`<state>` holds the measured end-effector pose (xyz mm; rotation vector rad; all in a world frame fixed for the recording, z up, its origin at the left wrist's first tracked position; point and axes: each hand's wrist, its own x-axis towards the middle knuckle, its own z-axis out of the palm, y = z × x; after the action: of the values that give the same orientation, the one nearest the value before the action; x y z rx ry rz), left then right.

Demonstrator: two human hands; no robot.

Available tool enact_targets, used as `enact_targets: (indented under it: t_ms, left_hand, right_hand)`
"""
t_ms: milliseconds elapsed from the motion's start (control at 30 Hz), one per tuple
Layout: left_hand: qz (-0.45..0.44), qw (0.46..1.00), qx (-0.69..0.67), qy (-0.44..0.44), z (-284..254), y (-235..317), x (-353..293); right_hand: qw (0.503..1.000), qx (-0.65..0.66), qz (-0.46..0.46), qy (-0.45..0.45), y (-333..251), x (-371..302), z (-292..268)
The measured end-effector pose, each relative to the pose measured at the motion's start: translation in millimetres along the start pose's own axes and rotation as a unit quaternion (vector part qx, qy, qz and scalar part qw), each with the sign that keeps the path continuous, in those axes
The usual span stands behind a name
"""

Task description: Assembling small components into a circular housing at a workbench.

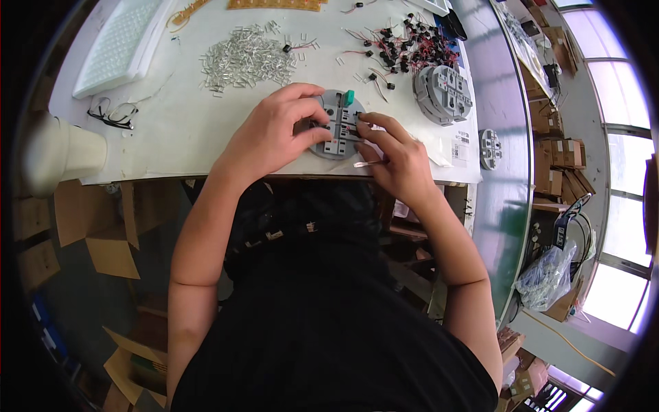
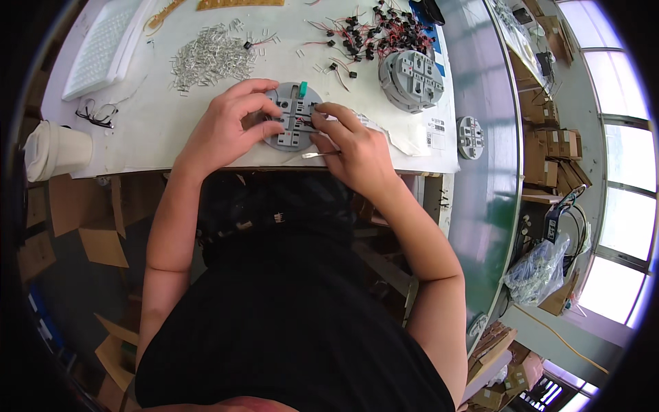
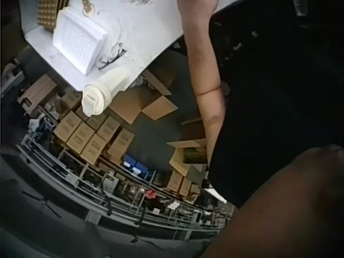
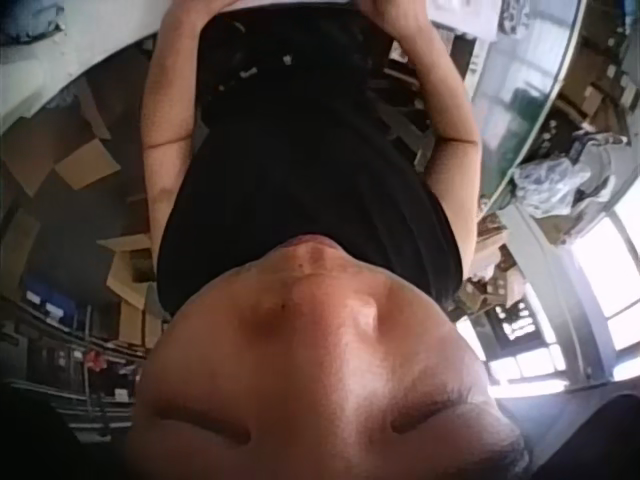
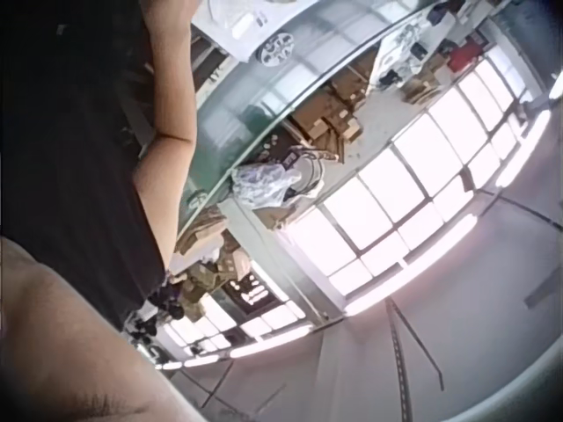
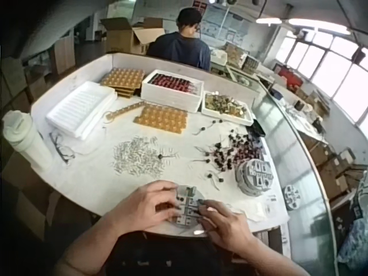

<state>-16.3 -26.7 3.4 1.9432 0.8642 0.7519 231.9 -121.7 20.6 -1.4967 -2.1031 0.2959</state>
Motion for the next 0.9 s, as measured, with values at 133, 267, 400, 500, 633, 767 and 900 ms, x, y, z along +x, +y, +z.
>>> enact_targets:
  t_ms: [133,267,400,500,633,767,900]
  left_hand:
    - [0.038,0.998,0.041,0.022,-11.0,8.0,40.2]
    - [0.210,0.935,0.259,0.124,-3.7,6.3,117.0]
    - [0.112,0.948,0.296,0.011,25.1,71.6,120.2]
    - [0.023,0.910,0.392,-0.133,63.2,104.6,109.7]
    - [0.052,0.932,0.353,-0.065,89.3,125.7,115.4]
    - [0.075,0.931,0.358,-0.013,83.0,135.3,103.7]
    - [0.061,0.975,0.212,0.038,68.9,127.5,87.7]
  right_hand:
    - [0.999,-0.025,-0.012,0.026,7.6,-0.6,-6.1]
    - [0.997,-0.042,-0.049,0.043,20.9,-1.7,-16.1]
    - [0.992,0.065,0.043,0.103,50.5,-7.4,-54.0]
    - [0.931,0.304,0.175,0.102,93.5,-10.1,-95.3]
    - [0.975,0.079,0.181,0.107,117.9,-35.2,-169.3]
    - [0.905,-0.223,0.329,0.154,228.3,-123.4,-253.2]
    - [0.924,-0.156,0.337,0.086,285.5,-183.8,-264.0]
